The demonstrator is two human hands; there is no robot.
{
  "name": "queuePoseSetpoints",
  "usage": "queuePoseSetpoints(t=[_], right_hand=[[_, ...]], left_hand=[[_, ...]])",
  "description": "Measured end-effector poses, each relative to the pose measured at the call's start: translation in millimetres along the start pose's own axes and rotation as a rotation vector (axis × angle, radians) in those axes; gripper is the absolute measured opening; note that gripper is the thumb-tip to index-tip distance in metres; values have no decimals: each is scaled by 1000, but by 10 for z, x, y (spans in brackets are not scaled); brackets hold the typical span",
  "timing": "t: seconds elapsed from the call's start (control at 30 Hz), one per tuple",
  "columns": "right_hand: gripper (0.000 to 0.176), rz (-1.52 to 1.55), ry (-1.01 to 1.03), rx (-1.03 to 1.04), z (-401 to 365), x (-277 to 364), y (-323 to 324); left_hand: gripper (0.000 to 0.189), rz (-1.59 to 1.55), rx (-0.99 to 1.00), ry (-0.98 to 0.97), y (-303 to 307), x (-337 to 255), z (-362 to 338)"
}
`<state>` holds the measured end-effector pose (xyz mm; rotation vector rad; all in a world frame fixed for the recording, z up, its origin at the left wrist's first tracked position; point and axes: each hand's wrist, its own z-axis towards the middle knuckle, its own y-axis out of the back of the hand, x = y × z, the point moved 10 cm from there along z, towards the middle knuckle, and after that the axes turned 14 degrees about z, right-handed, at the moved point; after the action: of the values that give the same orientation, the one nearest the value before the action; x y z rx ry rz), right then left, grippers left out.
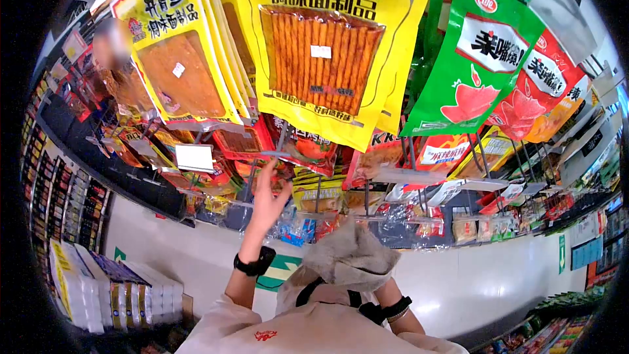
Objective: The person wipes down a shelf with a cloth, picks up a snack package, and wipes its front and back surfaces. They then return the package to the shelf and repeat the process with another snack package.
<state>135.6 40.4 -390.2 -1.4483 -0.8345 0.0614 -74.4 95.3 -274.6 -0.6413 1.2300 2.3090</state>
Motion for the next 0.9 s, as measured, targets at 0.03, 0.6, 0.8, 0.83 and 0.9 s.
queuePoseSetpoints(t=[0.03, 0.6, 0.8, 0.83, 0.9], right_hand=[[62, -30, 18, -17, -6, 7, 29], [61, -101, 269, -180, -232, 323, 90], [60, -129, 314, -212, -134, 281, 33], [60, -132, 317, -214, -140, 253, 27], [60, -138, 321, -223, -112, 209, 29]], left_hand=[[52, 26, -37, 11, -13, 114, 100], [71, -219, 2, 44, -504, 541, 736], [62, -326, 77, 105, -625, 655, 717], [59, -261, 70, 41, -654, 675, 711], [73, -364, 28, 61, -673, 767, 658]])
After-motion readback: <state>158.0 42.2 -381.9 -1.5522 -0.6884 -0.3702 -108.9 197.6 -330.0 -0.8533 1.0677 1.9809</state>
